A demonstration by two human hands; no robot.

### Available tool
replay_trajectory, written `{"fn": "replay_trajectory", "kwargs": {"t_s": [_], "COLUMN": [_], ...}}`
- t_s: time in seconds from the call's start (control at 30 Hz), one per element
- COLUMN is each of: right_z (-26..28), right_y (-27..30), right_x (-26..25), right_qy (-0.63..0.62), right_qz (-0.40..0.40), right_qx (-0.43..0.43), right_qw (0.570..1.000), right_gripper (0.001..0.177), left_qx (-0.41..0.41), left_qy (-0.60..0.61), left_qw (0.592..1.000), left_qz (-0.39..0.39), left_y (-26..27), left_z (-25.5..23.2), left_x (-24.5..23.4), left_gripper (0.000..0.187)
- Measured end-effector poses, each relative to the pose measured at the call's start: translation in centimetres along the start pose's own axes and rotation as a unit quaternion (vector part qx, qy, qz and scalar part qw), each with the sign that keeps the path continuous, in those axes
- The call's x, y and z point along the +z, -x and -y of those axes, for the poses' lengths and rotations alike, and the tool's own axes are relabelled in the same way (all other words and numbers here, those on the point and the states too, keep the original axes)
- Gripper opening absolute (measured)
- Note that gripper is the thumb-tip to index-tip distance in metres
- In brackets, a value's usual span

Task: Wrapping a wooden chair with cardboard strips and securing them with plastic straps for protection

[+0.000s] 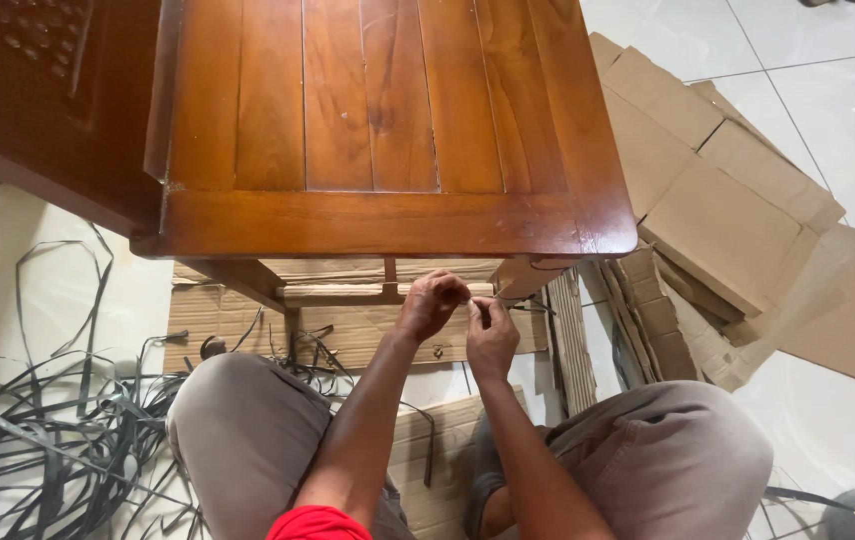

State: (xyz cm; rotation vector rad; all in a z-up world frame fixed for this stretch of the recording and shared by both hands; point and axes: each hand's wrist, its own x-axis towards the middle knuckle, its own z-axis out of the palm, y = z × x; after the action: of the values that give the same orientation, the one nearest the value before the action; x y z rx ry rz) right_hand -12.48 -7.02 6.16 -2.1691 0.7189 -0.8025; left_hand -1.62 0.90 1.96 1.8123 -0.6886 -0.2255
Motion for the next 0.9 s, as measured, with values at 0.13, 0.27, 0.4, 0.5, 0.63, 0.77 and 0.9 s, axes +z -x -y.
{"fn": "replay_trajectory", "kwargs": {"t_s": [0.13,0.27,0.4,0.5,0.63,0.77,0.9], "right_z": [-0.3,-1.7,-2.1,-1.1,-0.6,-1.5,-2.9], "right_y": [0.2,0.1,0.4,0.3,0.1,0.3,0.7], "right_x": [0.7,1.9,2.4,2.3,2.2,2.2,2.5], "right_qy": [-0.001,0.005,0.029,0.037,0.033,0.059,0.076], "right_qz": [0.012,0.013,0.002,-0.004,-0.011,0.004,0.039], "right_qx": [0.099,0.198,0.193,0.152,0.125,0.054,0.009], "right_qw": [0.995,0.980,0.981,0.988,0.992,0.997,0.996], "right_gripper": [0.007,0.014,0.010,0.010,0.009,0.006,0.008], "left_qx": [-0.008,-0.012,-0.011,-0.005,-0.001,-0.001,-0.007], "left_qy": [0.010,0.018,0.021,0.013,0.020,0.021,0.032], "left_qw": [1.000,1.000,1.000,1.000,1.000,1.000,0.999], "left_qz": [0.003,0.003,0.005,0.006,0.000,0.002,0.011], "left_y": [0.0,-0.2,0.0,-0.1,0.0,-0.3,-0.3], "left_z": [0.4,0.5,1.4,2.2,1.4,2.5,3.6], "left_x": [0.2,0.2,0.3,0.7,0.6,1.2,1.8], "left_gripper": [0.013,0.015,0.013,0.014,0.014,0.018,0.018]}}
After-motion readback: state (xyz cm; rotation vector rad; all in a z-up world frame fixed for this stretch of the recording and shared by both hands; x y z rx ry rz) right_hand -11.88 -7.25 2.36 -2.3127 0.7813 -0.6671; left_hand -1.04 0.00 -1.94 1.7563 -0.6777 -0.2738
